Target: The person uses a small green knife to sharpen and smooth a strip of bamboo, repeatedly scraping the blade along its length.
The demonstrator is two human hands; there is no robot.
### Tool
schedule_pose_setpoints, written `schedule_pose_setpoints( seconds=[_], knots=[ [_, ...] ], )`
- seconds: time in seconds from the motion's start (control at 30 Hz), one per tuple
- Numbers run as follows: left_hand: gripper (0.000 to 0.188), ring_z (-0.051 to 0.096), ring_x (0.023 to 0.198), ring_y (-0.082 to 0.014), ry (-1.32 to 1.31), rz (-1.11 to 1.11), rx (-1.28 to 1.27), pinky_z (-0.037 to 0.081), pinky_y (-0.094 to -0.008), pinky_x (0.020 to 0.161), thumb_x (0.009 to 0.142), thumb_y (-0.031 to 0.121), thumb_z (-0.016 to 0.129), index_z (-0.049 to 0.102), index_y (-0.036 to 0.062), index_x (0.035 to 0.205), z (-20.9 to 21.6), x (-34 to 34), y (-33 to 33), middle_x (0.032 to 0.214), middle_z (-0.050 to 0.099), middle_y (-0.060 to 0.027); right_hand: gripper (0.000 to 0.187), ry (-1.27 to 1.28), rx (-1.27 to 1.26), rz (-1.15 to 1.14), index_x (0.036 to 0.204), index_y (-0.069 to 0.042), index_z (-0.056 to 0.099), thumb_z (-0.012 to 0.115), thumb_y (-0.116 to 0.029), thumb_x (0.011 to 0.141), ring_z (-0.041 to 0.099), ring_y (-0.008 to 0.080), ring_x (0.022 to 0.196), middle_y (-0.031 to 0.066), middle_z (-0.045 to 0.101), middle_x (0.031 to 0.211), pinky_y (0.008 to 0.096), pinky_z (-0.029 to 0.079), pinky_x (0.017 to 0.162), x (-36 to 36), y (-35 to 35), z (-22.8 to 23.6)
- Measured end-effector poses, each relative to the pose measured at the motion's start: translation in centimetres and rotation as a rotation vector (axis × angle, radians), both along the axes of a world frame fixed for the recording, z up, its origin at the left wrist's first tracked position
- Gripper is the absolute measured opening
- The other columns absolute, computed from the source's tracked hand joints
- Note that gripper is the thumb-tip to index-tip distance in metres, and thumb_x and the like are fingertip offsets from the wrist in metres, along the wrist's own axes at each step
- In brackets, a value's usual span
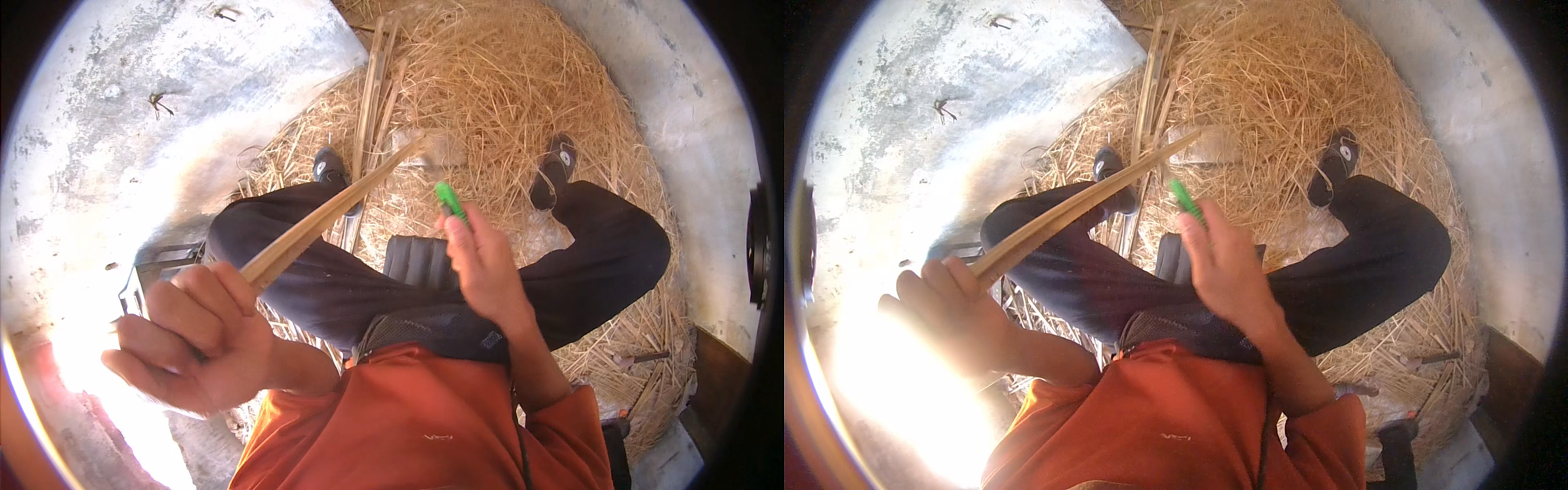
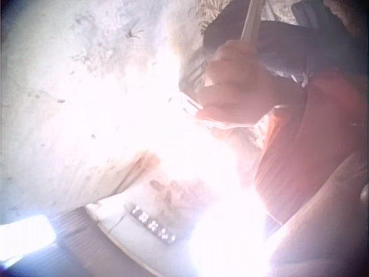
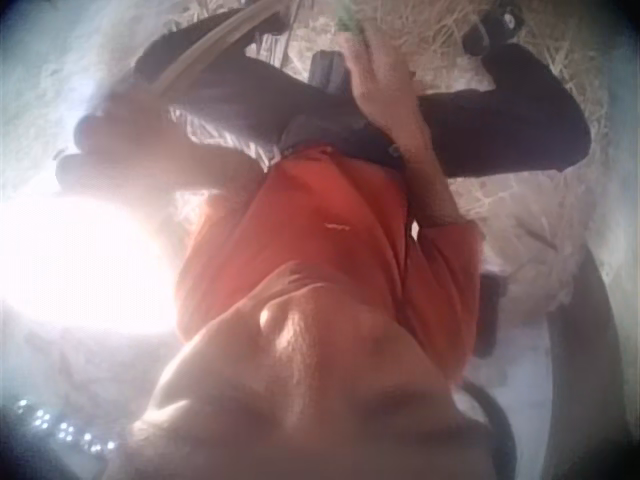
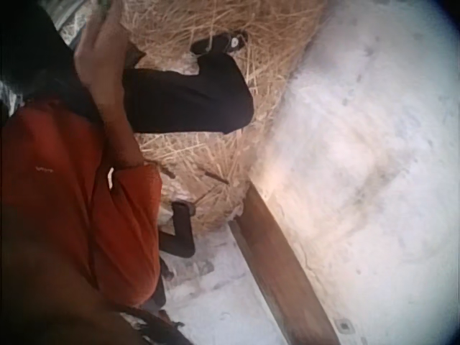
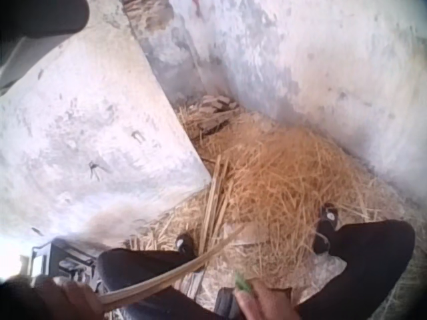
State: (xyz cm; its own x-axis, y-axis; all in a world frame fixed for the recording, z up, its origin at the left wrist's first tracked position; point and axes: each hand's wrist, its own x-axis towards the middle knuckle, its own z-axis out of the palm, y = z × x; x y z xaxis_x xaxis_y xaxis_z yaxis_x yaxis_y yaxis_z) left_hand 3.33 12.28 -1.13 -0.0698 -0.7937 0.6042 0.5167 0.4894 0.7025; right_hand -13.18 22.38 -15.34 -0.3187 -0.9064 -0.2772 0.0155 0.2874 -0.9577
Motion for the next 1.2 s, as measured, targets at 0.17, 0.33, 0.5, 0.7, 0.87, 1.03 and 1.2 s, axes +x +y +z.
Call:
schedule_pose_setpoints(
  seconds=[0.17,0.33,0.5,0.7,0.87,1.03,1.2],
  knots=[
    [0.049,0.020,0.041,-0.0119,-0.037,0.203,0.103,0.028,-0.0261,0.049,0.102,0.041,0.018,0.029,0.0150,0.062,-1.0,-0.6,3.4,0.050,0.027,-0.0017,0.023,0.010,-0.137,0.093,0.101,-0.001,0.047,0.047,-0.023,0.096,0.058,0.0409,0.063,0.0219,0.056,0.066,0.0477,0.041,0.055,4.7,1.5,1.7],
    [0.051,0.013,0.040,-0.0109,0.075,0.305,0.067,0.020,-0.0282,0.043,0.101,0.040,0.019,0.025,0.0152,0.058,-2.8,1.0,5.5,0.046,0.021,0.0006,0.023,0.188,-0.255,0.129,0.094,-0.003,0.048,0.051,-0.025,0.094,0.057,0.0401,0.051,0.0183,0.055,0.056,0.0475,0.042,0.045,8.4,1.6,2.4],
    [0.051,0.010,0.040,-0.0102,0.136,0.176,0.042,0.018,-0.0288,0.040,0.101,0.038,0.022,0.025,0.0154,0.056,-3.2,2.0,5.5,0.044,0.018,0.0009,0.021,0.460,-0.279,0.193,0.089,-0.002,0.048,0.052,-0.022,0.094,0.055,0.0381,0.047,0.0172,0.052,0.052,0.0458,0.041,0.042,8.9,1.0,1.2],
    [0.050,0.008,0.040,-0.0104,0.122,0.176,0.048,0.018,-0.0276,0.040,0.101,0.035,0.024,0.025,0.0153,0.055,-3.2,3.2,4.9,0.043,0.019,0.0005,0.022,0.763,-0.086,0.151,0.088,-0.002,0.048,0.051,-0.024,0.094,0.058,0.0388,0.049,0.0188,0.054,0.051,0.0471,0.045,0.045,9.2,-1.1,-1.8],
    [0.050,0.008,0.040,-0.0099,0.182,0.143,0.047,0.019,-0.0267,0.039,0.101,0.034,0.025,0.027,0.0147,0.056,-3.1,3.2,5.0,0.043,0.020,-0.0001,0.023,0.748,-0.087,0.150,0.092,-0.001,0.048,0.048,-0.024,0.095,0.057,0.0423,0.051,0.0211,0.053,0.050,0.0497,0.044,0.045,8.8,-0.8,-2.0],
    [0.049,0.009,0.039,-0.0095,0.139,0.199,0.026,0.018,-0.0262,0.038,0.101,0.034,0.028,0.027,0.0147,0.056,-2.3,1.4,4.8,0.043,0.020,0.0002,0.024,0.587,-0.161,0.143,0.093,0.000,0.048,0.047,-0.024,0.096,0.056,0.0433,0.050,0.0229,0.052,0.051,0.0508,0.044,0.046,8.2,-1.4,-1.7],
    [0.048,0.011,0.039,-0.0086,0.178,0.236,0.074,0.017,-0.0251,0.040,0.101,0.033,0.029,0.025,0.0151,0.056,-2.1,1.8,3.3,0.044,0.019,0.0007,0.025,0.754,-0.184,0.097,0.094,0.001,0.049,0.048,-0.024,0.095,0.057,0.0425,0.050,0.0219,0.054,0.052,0.0507,0.045,0.046,7.1,-3.4,-3.5]
  ],
)
